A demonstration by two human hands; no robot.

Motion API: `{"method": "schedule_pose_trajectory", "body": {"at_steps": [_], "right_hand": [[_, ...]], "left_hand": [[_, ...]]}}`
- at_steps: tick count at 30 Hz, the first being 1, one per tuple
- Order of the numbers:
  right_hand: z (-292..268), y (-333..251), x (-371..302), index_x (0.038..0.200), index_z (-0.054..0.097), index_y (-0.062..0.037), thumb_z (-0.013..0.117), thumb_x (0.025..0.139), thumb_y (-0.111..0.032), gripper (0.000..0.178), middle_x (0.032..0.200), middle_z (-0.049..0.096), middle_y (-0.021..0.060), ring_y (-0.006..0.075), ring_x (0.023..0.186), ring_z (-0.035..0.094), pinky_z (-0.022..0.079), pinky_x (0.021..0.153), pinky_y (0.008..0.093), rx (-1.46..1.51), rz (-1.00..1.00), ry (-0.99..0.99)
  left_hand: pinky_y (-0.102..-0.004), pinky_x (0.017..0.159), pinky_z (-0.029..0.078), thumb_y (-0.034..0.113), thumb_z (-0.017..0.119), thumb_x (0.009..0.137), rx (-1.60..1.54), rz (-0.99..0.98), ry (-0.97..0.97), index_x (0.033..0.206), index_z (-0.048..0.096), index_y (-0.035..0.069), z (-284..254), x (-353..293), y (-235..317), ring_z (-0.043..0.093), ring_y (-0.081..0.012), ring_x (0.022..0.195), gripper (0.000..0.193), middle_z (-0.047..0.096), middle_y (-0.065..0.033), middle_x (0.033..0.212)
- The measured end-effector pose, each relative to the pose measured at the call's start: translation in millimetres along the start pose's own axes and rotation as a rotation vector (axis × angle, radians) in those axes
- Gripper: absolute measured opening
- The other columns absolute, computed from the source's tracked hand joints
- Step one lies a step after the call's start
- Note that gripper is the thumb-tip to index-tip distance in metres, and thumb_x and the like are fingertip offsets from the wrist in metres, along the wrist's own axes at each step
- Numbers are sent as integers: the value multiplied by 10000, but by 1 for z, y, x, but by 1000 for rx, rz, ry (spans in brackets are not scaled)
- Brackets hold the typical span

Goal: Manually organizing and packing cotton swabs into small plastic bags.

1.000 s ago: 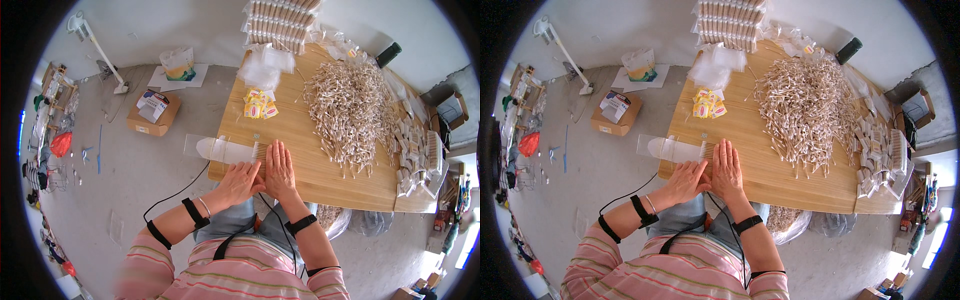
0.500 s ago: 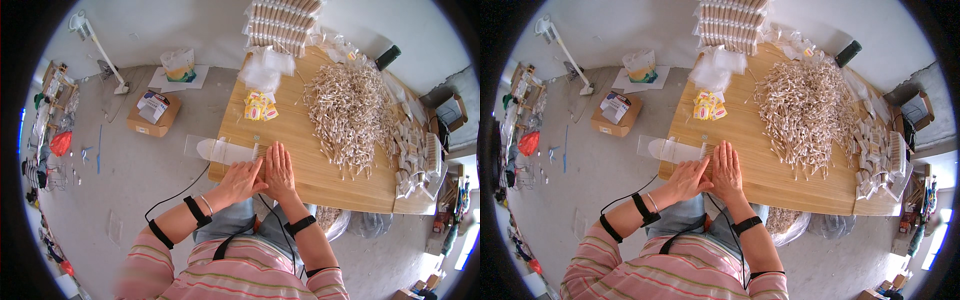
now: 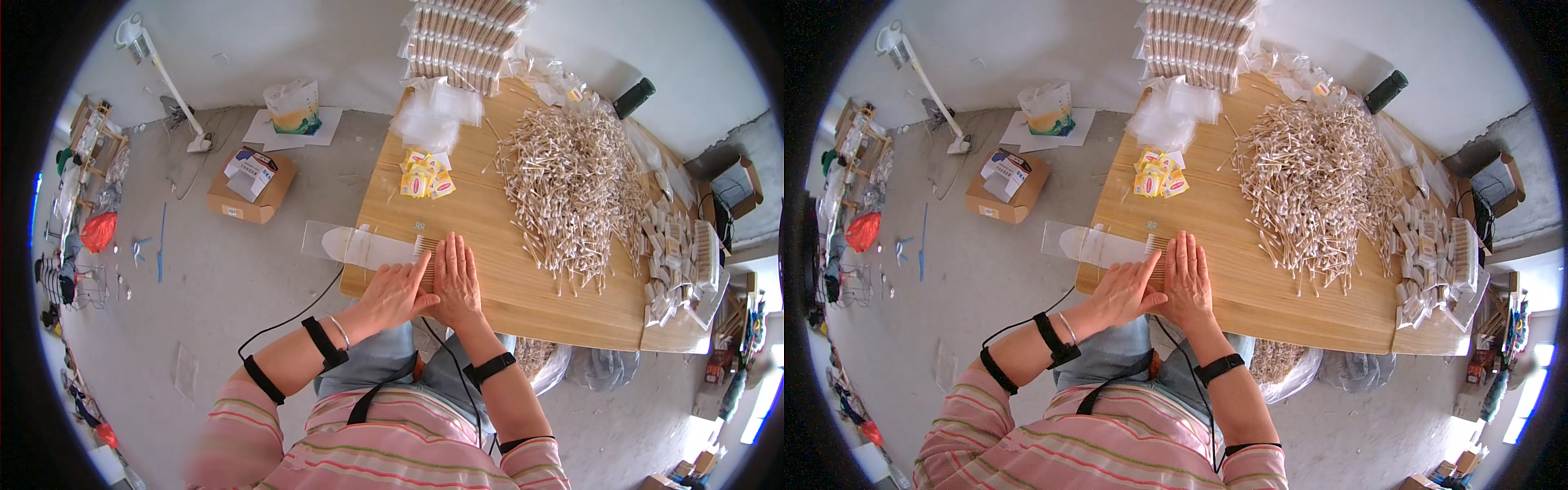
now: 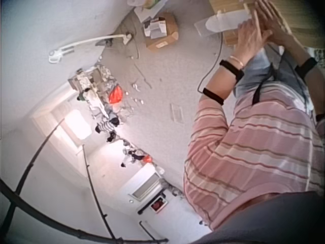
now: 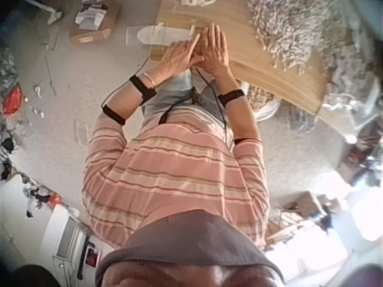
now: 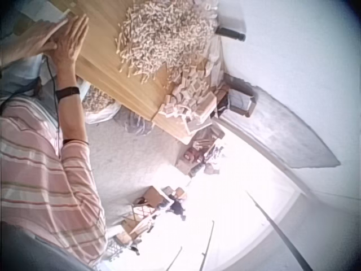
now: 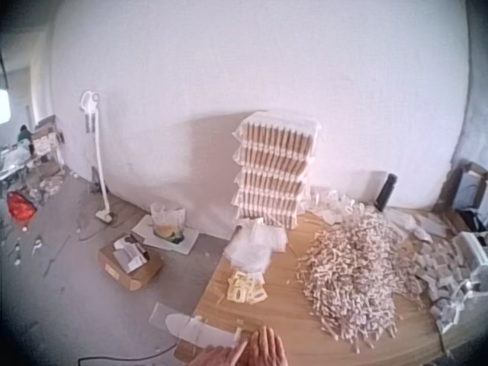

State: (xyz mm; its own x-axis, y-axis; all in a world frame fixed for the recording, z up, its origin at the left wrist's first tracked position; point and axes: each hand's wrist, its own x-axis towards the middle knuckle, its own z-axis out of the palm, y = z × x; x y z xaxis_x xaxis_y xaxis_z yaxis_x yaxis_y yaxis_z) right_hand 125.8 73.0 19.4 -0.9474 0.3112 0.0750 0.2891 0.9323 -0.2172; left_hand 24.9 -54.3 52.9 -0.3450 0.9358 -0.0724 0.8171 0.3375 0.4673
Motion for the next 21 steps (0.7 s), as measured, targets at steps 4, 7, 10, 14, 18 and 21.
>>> {"method": "schedule_pose_trajectory", "body": {"at_steps": [4,7,10,14,18,21], "right_hand": [[-2,-1,1,1415,283,74,584,786,-522,917,1517,207,244,353,1435,171,141,1171,439,9,-2,1],[-3,-1,1,1416,280,75,592,774,-536,939,1518,205,244,353,1436,169,141,1171,439,15,-2,-3],[4,2,0,1417,278,75,606,756,-551,968,1519,203,245,355,1436,166,140,1171,440,-17,-3,17],[10,3,1,1414,283,75,631,721,-580,1015,1516,207,252,355,1436,170,138,1171,441,-65,-12,58],[3,0,0,1410,294,74,635,721,-577,1008,1511,217,256,354,1434,177,138,1170,441,39,-6,53],[2,0,0,1408,303,70,644,717,-568,1000,1507,225,258,356,1433,183,138,1169,443,67,4,61]], "left_hand": [[-452,822,428,544,504,899,21,-22,-29,1389,306,-29,0,4,0,606,-345,888,780,628,-170,969],[-455,818,434,538,512,897,34,-16,-23,1377,314,-27,2,4,-2,613,-349,884,768,633,-169,950],[-456,824,432,535,519,894,31,-7,-23,1363,325,-27,2,5,0,617,-350,895,756,637,-170,945],[-456,791,452,524,522,897,25,10,-1,1368,314,-33,2,5,-2,626,-359,856,758,646,-190,969],[-461,722,484,513,522,900,3,-46,-38,1379,296,-42,-3,12,-1,636,-376,801,768,651,-215,963],[-463,668,504,514,519,900,-1,-38,-67,1385,285,-48,-2,16,-3,641,-389,763,778,652,-234,954]]}}
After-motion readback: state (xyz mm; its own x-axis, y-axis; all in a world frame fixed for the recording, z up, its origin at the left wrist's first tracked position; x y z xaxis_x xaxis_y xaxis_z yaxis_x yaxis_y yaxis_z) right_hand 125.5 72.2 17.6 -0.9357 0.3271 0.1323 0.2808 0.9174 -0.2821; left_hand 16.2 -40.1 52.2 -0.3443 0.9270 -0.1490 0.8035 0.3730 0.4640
